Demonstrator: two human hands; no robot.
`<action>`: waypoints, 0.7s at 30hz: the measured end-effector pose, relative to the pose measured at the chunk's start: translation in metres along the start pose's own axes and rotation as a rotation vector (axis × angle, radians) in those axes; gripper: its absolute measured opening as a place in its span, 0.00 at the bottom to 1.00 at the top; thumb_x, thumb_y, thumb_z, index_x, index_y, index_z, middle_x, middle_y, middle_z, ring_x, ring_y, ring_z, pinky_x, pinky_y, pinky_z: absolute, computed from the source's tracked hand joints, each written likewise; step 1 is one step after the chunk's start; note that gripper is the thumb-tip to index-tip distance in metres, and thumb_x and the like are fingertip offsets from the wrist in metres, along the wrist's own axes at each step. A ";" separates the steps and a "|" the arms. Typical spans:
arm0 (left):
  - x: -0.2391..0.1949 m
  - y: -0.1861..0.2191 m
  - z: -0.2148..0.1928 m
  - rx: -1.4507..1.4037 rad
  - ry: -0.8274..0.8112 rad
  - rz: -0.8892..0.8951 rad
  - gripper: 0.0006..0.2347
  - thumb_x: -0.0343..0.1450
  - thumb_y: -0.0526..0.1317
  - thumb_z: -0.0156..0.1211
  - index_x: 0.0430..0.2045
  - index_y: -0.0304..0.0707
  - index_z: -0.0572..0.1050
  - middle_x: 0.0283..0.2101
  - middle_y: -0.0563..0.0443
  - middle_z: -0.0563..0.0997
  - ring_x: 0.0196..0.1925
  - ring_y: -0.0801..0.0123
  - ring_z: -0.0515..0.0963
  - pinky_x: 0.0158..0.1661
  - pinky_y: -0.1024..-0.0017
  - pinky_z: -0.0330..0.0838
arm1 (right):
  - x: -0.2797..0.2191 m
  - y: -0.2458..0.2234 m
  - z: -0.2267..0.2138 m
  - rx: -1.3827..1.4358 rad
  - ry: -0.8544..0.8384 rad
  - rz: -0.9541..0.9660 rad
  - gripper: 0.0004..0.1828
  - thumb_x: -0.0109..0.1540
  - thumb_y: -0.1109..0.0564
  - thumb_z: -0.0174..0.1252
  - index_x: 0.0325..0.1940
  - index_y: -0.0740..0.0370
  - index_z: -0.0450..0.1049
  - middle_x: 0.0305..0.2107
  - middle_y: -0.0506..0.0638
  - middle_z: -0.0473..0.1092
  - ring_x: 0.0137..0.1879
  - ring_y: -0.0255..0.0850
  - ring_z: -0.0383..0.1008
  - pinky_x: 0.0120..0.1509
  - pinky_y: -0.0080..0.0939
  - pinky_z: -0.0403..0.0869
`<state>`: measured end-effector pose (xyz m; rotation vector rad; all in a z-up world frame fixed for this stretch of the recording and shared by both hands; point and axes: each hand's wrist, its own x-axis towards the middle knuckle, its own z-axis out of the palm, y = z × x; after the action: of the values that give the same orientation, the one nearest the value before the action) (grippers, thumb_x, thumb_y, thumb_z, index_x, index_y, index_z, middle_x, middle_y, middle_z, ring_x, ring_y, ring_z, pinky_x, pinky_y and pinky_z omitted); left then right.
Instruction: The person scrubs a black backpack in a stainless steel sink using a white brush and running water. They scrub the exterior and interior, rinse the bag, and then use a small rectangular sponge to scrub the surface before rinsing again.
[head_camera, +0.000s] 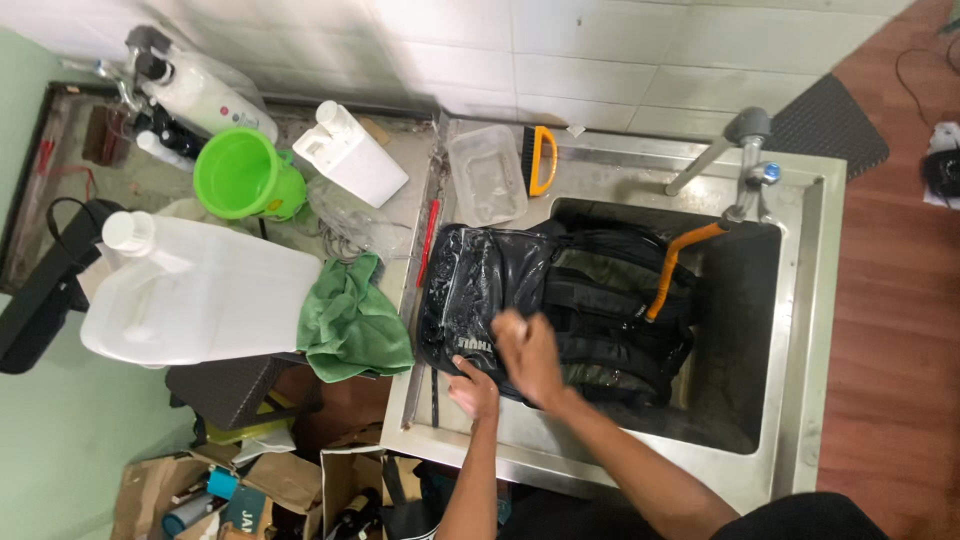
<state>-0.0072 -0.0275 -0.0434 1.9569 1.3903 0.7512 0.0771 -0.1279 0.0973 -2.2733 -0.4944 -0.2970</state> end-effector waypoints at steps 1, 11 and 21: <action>-0.002 0.012 -0.005 -0.008 -0.019 -0.041 0.17 0.79 0.48 0.51 0.26 0.33 0.72 0.17 0.31 0.77 0.25 0.37 0.81 0.28 0.50 0.72 | -0.022 -0.002 0.000 0.053 -0.127 -0.075 0.18 0.65 0.47 0.60 0.33 0.65 0.69 0.29 0.64 0.63 0.33 0.67 0.67 0.38 0.59 0.67; 0.018 0.042 -0.056 0.044 -0.369 -0.188 0.29 0.79 0.57 0.44 0.49 0.20 0.77 0.48 0.17 0.81 0.55 0.27 0.79 0.57 0.39 0.69 | -0.063 0.026 -0.004 0.080 -0.348 -0.301 0.14 0.65 0.41 0.56 0.47 0.46 0.79 0.35 0.54 0.63 0.36 0.55 0.70 0.37 0.50 0.73; 0.062 0.208 -0.084 0.604 -0.887 0.328 0.26 0.77 0.57 0.46 0.36 0.32 0.85 0.38 0.28 0.86 0.48 0.33 0.84 0.49 0.44 0.74 | -0.138 0.210 -0.136 0.309 0.034 0.800 0.21 0.67 0.46 0.62 0.65 0.40 0.78 0.47 0.58 0.80 0.57 0.55 0.78 0.59 0.52 0.76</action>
<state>0.0738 -0.0087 0.1740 2.5266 0.7773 -0.4782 0.0373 -0.3951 0.0033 -1.9719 0.3780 0.1402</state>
